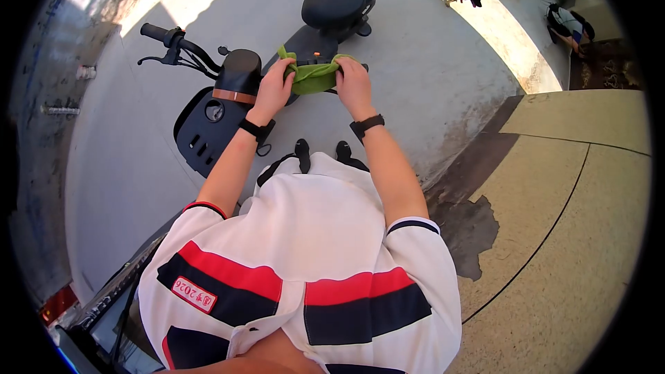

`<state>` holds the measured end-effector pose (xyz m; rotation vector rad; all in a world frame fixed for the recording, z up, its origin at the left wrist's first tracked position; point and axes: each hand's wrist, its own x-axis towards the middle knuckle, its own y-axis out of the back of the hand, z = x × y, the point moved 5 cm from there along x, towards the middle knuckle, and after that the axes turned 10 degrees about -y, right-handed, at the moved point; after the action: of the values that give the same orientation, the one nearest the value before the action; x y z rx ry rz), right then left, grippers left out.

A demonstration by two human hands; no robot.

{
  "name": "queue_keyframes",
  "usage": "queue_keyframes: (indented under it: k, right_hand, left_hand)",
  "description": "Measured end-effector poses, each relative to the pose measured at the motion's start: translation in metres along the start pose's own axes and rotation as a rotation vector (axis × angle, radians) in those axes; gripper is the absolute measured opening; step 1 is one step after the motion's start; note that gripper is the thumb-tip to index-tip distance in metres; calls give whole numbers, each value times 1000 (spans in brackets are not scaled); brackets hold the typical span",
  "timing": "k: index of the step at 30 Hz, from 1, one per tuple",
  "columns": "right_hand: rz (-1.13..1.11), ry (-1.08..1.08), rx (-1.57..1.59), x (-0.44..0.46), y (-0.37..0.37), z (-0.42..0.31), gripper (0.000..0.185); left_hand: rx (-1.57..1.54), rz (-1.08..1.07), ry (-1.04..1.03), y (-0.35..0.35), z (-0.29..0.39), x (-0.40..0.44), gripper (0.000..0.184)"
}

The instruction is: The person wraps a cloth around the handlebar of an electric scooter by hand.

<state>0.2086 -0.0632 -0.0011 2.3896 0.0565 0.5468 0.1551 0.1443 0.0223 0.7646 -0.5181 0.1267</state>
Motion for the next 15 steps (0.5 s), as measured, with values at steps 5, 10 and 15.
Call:
queue_keyframes:
  k: [5,10,15]
  right_hand:
    - [30,-160,-30,-6,10,29,22]
    - [41,-223,-116,-2,20,35,19]
    - [-11,-271,-24,4,9,2,19]
  left_hand:
    - [18,-137,-207,-26,22,20,32]
    - [-14,-182,-156,-20,21,22,32]
    - [21,-131,16,4,9,7,32]
